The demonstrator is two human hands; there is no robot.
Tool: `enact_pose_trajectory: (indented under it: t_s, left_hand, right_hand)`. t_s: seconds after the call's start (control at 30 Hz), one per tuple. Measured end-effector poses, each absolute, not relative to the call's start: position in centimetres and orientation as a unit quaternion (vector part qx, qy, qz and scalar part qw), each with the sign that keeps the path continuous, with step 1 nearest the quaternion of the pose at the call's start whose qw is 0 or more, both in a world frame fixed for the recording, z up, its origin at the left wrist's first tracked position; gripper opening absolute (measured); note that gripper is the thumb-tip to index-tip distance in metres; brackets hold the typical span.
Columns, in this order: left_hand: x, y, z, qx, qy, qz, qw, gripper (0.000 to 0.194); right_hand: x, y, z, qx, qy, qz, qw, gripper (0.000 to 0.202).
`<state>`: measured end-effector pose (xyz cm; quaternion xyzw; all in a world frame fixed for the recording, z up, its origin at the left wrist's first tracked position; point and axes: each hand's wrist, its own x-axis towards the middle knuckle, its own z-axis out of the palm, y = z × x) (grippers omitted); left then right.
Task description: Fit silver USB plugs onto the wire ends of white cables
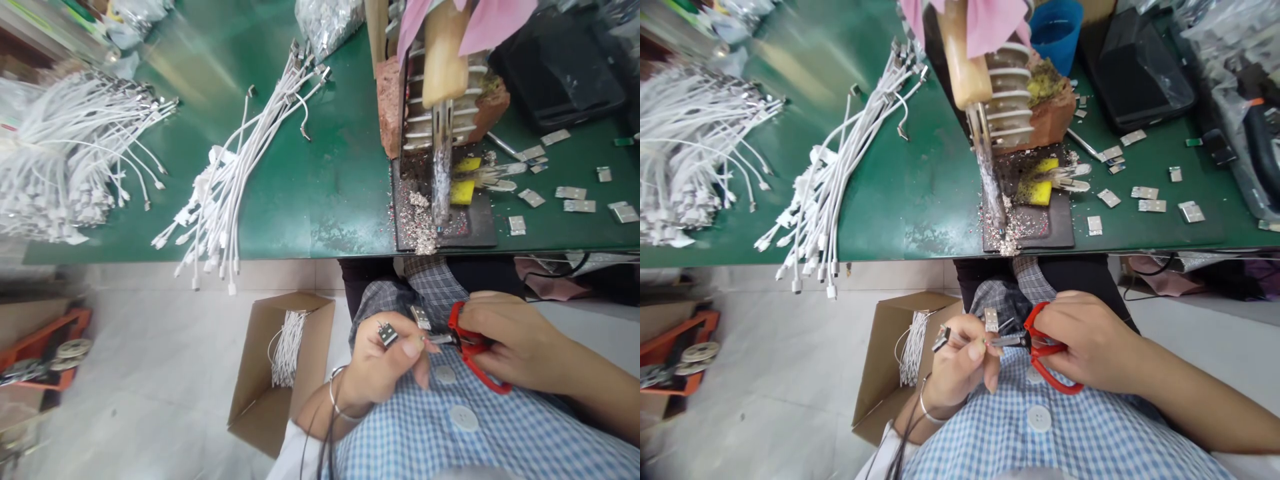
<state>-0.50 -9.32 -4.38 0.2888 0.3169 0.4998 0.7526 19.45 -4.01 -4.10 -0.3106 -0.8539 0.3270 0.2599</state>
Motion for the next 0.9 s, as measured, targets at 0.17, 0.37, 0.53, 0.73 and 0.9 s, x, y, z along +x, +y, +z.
enact_pose_trajectory:
  t_s: [0.17,0.37,0.53,0.73,0.9]
  left_hand:
    - [-0.5,-9.4,-4.3,0.293,0.317,0.500,0.750,0.026]
    - [-0.5,-9.5,-4.5,0.293,0.348,0.478,0.751,0.032]
    - [-0.5,-9.6,-4.7,0.294,0.330,0.489,0.751,0.030]
    - [-0.1,-9.4,-4.7,0.308,0.295,0.511,0.747,0.026]
    - [0.3,-9.2,-5.1,0.301,0.285,0.556,0.720,0.019]
  right_hand:
    - [19.6,-4.0,-4.1,-0.307,-0.857,0.330,0.250,0.023]
    - [19.2,-3.9,-3.6,-0.298,-0.861,0.323,0.255,0.025]
    - [19.1,-4.3,-4.4,-0.296,-0.857,0.336,0.255,0.025]
    - [18.4,-5.2,-4.9,-0.306,-0.814,0.375,0.321,0.022]
    - [17.3,-5.5,-4.0,-0.331,-0.765,0.413,0.367,0.022]
